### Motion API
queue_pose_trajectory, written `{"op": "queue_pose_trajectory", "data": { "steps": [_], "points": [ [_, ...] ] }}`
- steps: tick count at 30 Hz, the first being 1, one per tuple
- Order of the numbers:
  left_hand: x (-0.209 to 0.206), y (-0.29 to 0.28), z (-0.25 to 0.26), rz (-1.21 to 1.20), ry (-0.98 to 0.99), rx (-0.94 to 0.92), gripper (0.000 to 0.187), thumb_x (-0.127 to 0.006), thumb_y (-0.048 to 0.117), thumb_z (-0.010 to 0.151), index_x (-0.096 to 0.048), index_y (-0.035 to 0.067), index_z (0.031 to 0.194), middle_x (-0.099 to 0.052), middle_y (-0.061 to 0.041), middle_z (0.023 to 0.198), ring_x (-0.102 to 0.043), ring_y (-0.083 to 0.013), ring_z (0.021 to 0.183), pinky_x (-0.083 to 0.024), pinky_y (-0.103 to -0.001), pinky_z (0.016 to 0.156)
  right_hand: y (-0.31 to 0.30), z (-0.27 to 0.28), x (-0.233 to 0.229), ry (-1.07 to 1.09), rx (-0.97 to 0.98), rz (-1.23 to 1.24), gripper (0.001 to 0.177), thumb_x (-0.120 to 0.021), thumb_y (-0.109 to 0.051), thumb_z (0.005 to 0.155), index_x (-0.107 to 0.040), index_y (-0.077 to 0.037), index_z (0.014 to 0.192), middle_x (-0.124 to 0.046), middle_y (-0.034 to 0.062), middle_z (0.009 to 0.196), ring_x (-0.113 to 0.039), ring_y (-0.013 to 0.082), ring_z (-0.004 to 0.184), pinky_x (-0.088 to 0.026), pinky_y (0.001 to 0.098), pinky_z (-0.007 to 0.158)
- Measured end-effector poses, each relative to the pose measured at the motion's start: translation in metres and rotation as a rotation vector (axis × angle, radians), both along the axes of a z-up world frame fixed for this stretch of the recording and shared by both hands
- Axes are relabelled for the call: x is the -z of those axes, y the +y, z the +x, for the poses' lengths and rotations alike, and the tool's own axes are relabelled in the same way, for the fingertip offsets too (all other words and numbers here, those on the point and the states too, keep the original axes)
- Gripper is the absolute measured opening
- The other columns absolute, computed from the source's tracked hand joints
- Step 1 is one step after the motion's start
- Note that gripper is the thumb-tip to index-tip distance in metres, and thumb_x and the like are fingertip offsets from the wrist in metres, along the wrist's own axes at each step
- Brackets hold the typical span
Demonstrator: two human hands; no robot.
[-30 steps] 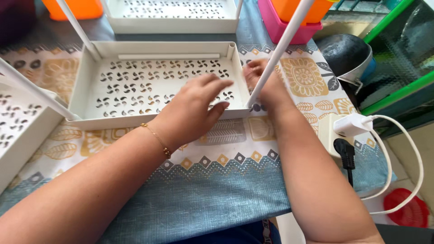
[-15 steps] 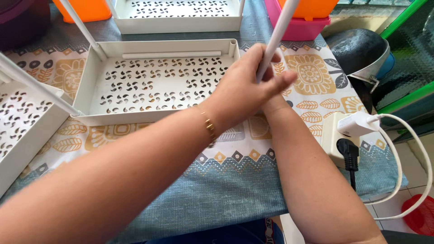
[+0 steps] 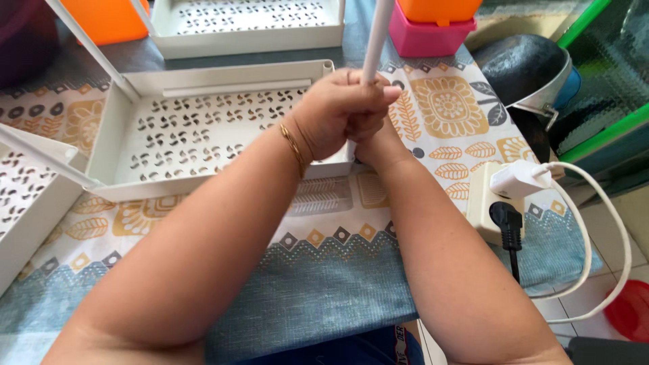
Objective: The person assembles a two-tier white plastic dish rack by inserting four vertical support rods into the bottom tray, then placing the top tray onto the rods. The person adjusts the rack to ensure stability.
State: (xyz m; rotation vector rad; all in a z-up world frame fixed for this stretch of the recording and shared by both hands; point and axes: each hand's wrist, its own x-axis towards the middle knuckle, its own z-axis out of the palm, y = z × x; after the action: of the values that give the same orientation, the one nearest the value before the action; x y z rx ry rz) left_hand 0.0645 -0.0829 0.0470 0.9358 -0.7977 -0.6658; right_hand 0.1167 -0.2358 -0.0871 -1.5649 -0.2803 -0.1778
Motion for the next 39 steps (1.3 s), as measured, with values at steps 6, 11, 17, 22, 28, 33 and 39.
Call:
{"op": "queue_pose_trajectory", "data": {
  "steps": [6,11,17,22,28,33,39],
  "points": [
    [0.011,-0.019,-0.037,0.205,-0.488,-0.885,0.033,-0.069,0.040,0.102,-0.062,0.010,0.089,-0.054,0.007,0.073,-0.047,-0.0014,0.068,-0.044,-0.021,0.058,0.004,-0.011,-0.017,-0.317,-0.068,-0.083,0.027,-0.059,-0.023,0.109,-0.043,-0.007,0.124,-0.052,0.0023,0.113,-0.055,0.0108,0.110,-0.051,0.0284,0.093],
    [0.010,-0.039,-0.034,0.065,-0.336,-0.831,0.041,-0.071,0.038,0.101,-0.060,0.007,0.077,-0.049,0.009,0.069,-0.041,-0.0025,0.064,-0.035,-0.024,0.054,0.013,-0.013,-0.025,0.007,-0.128,0.192,0.021,-0.046,-0.030,0.115,-0.047,-0.010,0.122,-0.055,0.0035,0.115,-0.058,0.0103,0.105,-0.055,0.0280,0.086],
    [-0.001,-0.007,0.001,0.036,-0.086,-0.166,0.038,-0.075,0.029,0.097,-0.054,0.013,0.070,-0.045,0.006,0.060,-0.035,-0.0047,0.050,-0.028,-0.027,0.046,0.003,-0.002,-0.017,-0.064,-0.104,-0.067,0.023,-0.045,-0.022,0.110,-0.047,-0.012,0.131,-0.059,0.0015,0.122,-0.059,0.0053,0.110,-0.058,0.0260,0.090],
    [-0.002,-0.005,-0.005,0.032,-0.072,-0.187,0.027,-0.073,0.025,0.099,-0.057,0.013,0.080,-0.045,0.005,0.064,-0.038,-0.0057,0.054,-0.030,-0.026,0.050,0.005,-0.006,-0.015,-0.229,-0.023,-0.238,0.026,-0.050,-0.017,0.111,-0.045,-0.006,0.134,-0.056,0.0063,0.124,-0.056,0.0116,0.116,-0.053,0.0310,0.092],
    [0.012,-0.037,-0.047,0.095,-0.490,-0.999,0.031,-0.067,0.039,0.099,-0.062,0.010,0.089,-0.057,0.008,0.071,-0.050,-0.0016,0.065,-0.046,-0.023,0.057,0.036,-0.018,-0.034,-0.015,0.232,0.485,0.033,-0.050,-0.039,0.110,-0.052,-0.010,0.125,-0.060,0.0017,0.110,-0.062,0.0112,0.100,-0.053,0.0310,0.089],
    [0.008,-0.048,-0.032,0.110,-0.227,-0.871,0.040,-0.071,0.037,0.099,-0.068,0.005,0.075,-0.054,0.006,0.065,-0.044,-0.0036,0.059,-0.037,-0.026,0.050,0.017,-0.011,-0.029,-0.026,-0.474,0.662,0.033,-0.052,-0.038,0.117,-0.051,-0.007,0.128,-0.056,0.0030,0.114,-0.057,0.0129,0.106,-0.051,0.0316,0.091],
    [-0.003,-0.004,0.001,0.037,-0.035,-0.077,0.031,-0.075,0.024,0.094,-0.057,0.013,0.071,-0.044,0.005,0.057,-0.031,-0.0051,0.047,-0.025,-0.026,0.043,-0.003,-0.001,-0.010,-0.217,0.030,-0.318,0.037,-0.056,-0.012,0.105,-0.042,-0.011,0.139,-0.053,0.0024,0.135,-0.054,0.0124,0.130,-0.053,0.0302,0.103]
  ]
}}
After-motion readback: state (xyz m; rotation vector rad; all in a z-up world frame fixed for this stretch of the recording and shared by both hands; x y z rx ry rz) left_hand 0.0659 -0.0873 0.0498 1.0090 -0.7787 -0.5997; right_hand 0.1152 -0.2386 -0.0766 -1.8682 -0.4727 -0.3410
